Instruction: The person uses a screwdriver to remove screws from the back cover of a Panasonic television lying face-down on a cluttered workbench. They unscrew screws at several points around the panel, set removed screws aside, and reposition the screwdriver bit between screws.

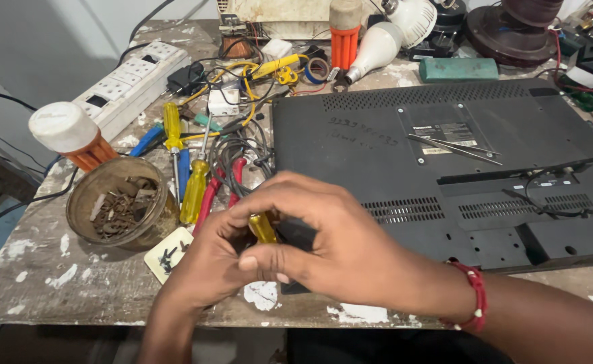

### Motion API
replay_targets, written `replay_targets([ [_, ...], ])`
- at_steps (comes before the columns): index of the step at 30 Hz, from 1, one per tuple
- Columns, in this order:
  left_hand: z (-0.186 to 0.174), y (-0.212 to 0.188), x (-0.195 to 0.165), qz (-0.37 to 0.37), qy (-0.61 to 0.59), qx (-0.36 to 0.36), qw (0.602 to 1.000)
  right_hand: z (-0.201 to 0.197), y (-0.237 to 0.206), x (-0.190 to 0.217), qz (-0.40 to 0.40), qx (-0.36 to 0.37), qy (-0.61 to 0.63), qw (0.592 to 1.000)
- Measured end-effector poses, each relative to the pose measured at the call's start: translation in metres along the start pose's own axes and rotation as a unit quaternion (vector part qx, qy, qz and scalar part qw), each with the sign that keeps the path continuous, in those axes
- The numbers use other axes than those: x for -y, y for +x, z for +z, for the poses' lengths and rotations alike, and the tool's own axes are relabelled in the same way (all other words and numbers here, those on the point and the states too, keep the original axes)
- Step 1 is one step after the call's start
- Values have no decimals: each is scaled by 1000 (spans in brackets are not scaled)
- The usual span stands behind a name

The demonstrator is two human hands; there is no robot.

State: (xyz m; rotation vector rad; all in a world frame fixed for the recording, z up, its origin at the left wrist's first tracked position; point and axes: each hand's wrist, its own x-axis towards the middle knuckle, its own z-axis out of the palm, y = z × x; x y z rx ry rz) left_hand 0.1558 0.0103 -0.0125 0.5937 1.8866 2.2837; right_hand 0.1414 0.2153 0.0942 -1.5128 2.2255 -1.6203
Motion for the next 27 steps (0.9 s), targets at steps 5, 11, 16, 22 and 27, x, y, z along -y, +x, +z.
replay_targets([
  [5,-7,-3,3,-14,-37,1,999,3,0,-3,43,-35,-52,997],
  [11,-16,-10,14,12,-22,3,1000,-2,-2,9,110,-1,63,992],
  [16,-8,-8,7,-33,-54,0,998,-4,-3,13,59,18,34,998],
  [22,-2,-6,-3,-15,-59,23,998,-2,-7,7,35,-24,-35,998],
  [27,-7,-6,4,20,1,21,1000,-4,-9,10,34,-22,-7,999],
])
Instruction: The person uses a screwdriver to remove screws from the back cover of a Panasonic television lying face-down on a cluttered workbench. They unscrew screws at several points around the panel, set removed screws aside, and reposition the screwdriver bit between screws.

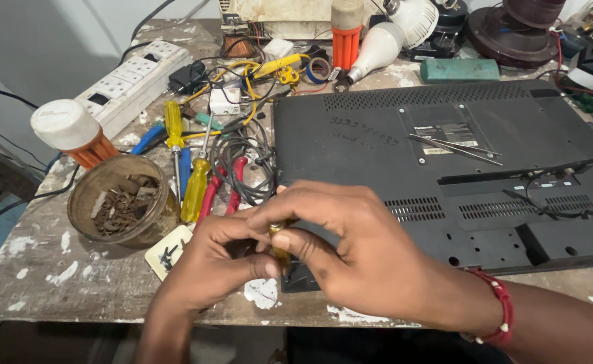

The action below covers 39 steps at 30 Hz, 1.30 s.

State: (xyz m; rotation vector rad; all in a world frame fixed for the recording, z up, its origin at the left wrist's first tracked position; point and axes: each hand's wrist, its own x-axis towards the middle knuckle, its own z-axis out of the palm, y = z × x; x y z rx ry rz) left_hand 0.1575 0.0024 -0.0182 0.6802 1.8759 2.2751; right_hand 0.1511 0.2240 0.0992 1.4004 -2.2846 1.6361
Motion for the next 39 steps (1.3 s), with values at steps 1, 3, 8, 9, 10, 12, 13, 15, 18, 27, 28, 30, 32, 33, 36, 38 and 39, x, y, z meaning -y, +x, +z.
replay_targets([
  [1,0,0,1,2,6,-3,1000,0,0,1,16,1,11,1000],
  [3,2,1,1,5,18,-7,1000,-1,1,3,33,5,10,999],
  [8,6,3,-4,-98,-20,-54,993,0,4,-1,0,-7,-33,999],
  [9,7,2,-3,-106,-8,-62,992,0,4,-3,-3,-9,-39,999],
  [10,6,2,-1,-82,3,-52,995,0,4,-5,-6,-12,-44,999],
  [12,1,2,6,-33,24,-29,999,0,3,-7,-9,-16,-55,998],
  [13,-2,1,9,-16,34,-20,999,-1,3,-8,-10,-17,-59,998],
  [15,-7,0,13,17,57,-3,998,-1,3,-7,-5,-16,-56,998],
  [18,-6,1,16,-14,-31,-14,999,-3,4,-3,34,-6,-9,999],
  [27,3,1,5,-54,-32,-34,997,-4,3,-4,-21,-2,-3,1000],
  [28,2,1,7,-49,-23,-34,998,-3,3,-5,3,-5,9,1000],
  [30,-2,0,11,-39,-5,-33,999,-2,2,-9,20,-12,14,1000],
  [32,-5,-3,15,-28,9,-48,998,-2,1,-11,6,-22,2,1000],
  [33,-6,-4,17,-22,15,-56,998,-2,0,-12,-1,-23,-1,1000],
  [36,-7,-6,21,-43,-2,-63,997,-1,-2,-14,-13,-26,-7,1000],
  [38,-7,-5,22,-31,-10,-53,998,0,-2,-15,-12,-28,-10,999],
  [39,-6,-4,21,-24,-14,-48,998,0,-3,-15,-14,-27,-10,999],
])
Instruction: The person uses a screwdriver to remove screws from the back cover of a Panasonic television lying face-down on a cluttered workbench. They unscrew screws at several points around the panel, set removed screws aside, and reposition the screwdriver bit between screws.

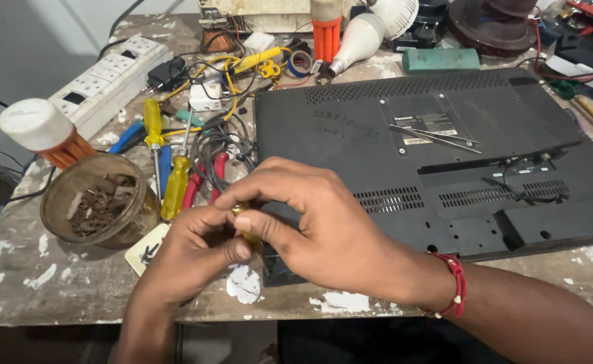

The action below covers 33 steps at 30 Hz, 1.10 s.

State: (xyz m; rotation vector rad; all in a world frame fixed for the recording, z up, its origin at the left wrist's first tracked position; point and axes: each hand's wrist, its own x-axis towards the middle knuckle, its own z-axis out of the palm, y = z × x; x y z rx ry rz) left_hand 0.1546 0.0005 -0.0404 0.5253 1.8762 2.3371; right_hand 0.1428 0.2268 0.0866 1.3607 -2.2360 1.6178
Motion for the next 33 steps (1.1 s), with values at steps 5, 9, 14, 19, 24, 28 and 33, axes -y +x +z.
replay_targets([
  [5,5,1,-8,-7,-11,22,1000,-1,1,2,19,3,12,1000],
  [9,6,2,-11,-17,-27,33,999,0,3,6,89,10,87,992],
  [14,7,2,-8,-13,5,17,1000,-3,8,5,33,10,-59,998],
  [19,8,-2,-17,49,2,4,999,-14,17,6,108,69,-89,988],
  [24,14,-9,-29,27,106,-73,991,-19,20,12,75,100,-99,987],
  [28,18,-12,-33,31,145,-69,987,-20,17,15,28,112,-133,984],
  [33,17,-14,-39,41,165,-49,984,-22,13,19,23,131,-148,980],
])
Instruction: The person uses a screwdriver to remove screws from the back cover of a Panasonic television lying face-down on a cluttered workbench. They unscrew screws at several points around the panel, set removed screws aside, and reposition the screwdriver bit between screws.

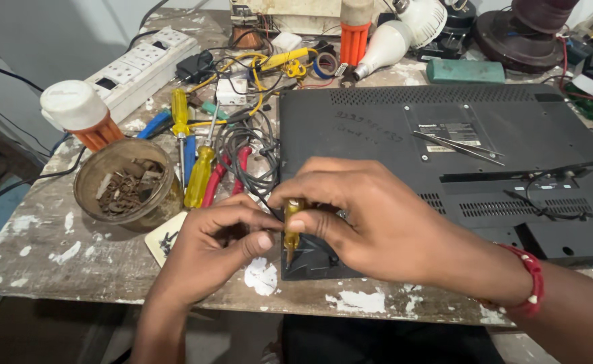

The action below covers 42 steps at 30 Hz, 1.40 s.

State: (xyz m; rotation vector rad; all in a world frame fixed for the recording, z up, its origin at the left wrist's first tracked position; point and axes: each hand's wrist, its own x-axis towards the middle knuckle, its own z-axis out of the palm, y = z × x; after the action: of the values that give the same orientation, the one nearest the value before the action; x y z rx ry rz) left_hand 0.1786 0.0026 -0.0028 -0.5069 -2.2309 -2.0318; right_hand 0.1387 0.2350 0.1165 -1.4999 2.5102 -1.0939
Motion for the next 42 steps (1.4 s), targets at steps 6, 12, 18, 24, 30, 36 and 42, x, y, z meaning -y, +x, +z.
replay_targets([
  [6,11,0,0,13,-93,25,995,-3,-4,6,-23,14,20,999],
  [12,16,3,5,-16,-126,43,991,-6,-7,11,-20,28,50,998],
  [18,15,6,5,25,-61,76,995,-12,2,16,42,21,-33,998],
  [24,15,12,3,2,-77,73,994,-9,8,15,69,17,-159,985],
  [30,16,14,6,53,-94,82,991,-14,-1,14,-18,36,-46,998],
  [36,14,13,6,-30,-126,81,988,-16,-6,8,-68,59,-52,995],
  [42,18,14,9,-13,-132,61,989,-20,-4,0,-37,54,-4,998],
])
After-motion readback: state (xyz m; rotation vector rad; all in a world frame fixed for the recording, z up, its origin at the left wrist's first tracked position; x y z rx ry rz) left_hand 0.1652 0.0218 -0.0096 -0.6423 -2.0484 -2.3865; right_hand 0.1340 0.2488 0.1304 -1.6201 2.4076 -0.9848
